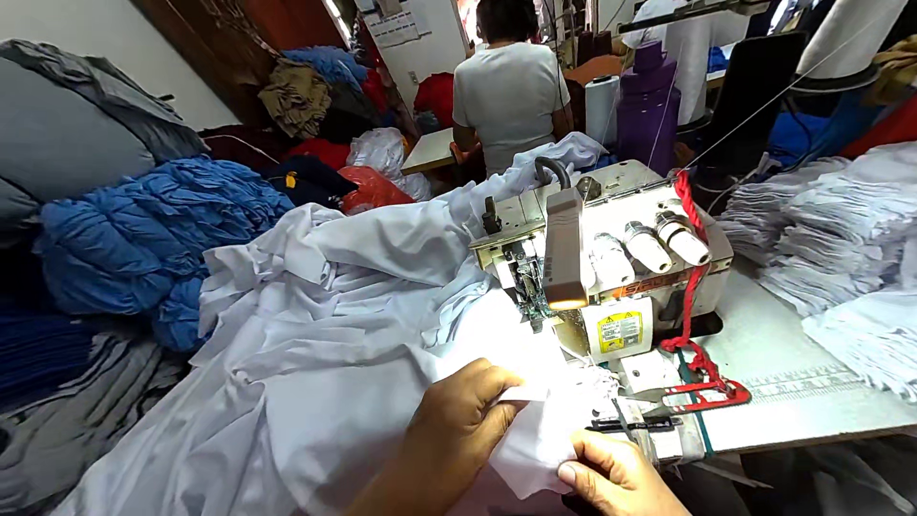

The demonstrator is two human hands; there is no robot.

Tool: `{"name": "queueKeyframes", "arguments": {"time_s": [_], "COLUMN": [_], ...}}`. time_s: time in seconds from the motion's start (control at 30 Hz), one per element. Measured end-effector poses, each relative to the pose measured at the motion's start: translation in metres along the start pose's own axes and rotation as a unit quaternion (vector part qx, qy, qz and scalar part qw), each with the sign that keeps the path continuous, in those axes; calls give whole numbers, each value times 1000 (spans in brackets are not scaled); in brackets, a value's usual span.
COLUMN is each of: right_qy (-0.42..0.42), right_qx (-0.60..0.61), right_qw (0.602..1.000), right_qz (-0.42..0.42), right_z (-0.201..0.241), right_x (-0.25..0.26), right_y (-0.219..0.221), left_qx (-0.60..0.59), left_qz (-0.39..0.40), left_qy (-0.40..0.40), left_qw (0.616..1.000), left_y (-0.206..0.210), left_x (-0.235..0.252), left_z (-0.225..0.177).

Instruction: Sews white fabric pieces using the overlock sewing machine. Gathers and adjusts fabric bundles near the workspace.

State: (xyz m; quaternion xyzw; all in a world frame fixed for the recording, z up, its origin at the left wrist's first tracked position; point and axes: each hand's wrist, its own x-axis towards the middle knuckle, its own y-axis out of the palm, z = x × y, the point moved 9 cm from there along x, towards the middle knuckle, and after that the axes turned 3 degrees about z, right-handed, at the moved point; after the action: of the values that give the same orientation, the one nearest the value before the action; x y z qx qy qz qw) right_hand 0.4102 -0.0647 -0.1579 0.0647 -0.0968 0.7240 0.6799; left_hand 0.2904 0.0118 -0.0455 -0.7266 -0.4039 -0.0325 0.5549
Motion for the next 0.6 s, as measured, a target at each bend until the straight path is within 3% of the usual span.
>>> {"name": "queueKeyframes", "arguments": {"time_s": [0.13, 0.37, 0.6], "right_qy": [15, 11, 98], "right_qx": [6, -7, 81], "right_qw": [999, 990, 977], "right_qz": [-40, -140, -169], "right_z": [-1, -5, -16], "right_x": [-2, -4, 11], "right_y": [-2, -17, -23], "left_qx": [92, 42, 14], "left_qz": [-46, -40, -37], "left_qy": [27, -17, -35], "left_qw": [994, 998, 999], "left_y": [5, 13, 14], "left_x": [8, 23, 38], "left_z": [1, 20, 33]}}
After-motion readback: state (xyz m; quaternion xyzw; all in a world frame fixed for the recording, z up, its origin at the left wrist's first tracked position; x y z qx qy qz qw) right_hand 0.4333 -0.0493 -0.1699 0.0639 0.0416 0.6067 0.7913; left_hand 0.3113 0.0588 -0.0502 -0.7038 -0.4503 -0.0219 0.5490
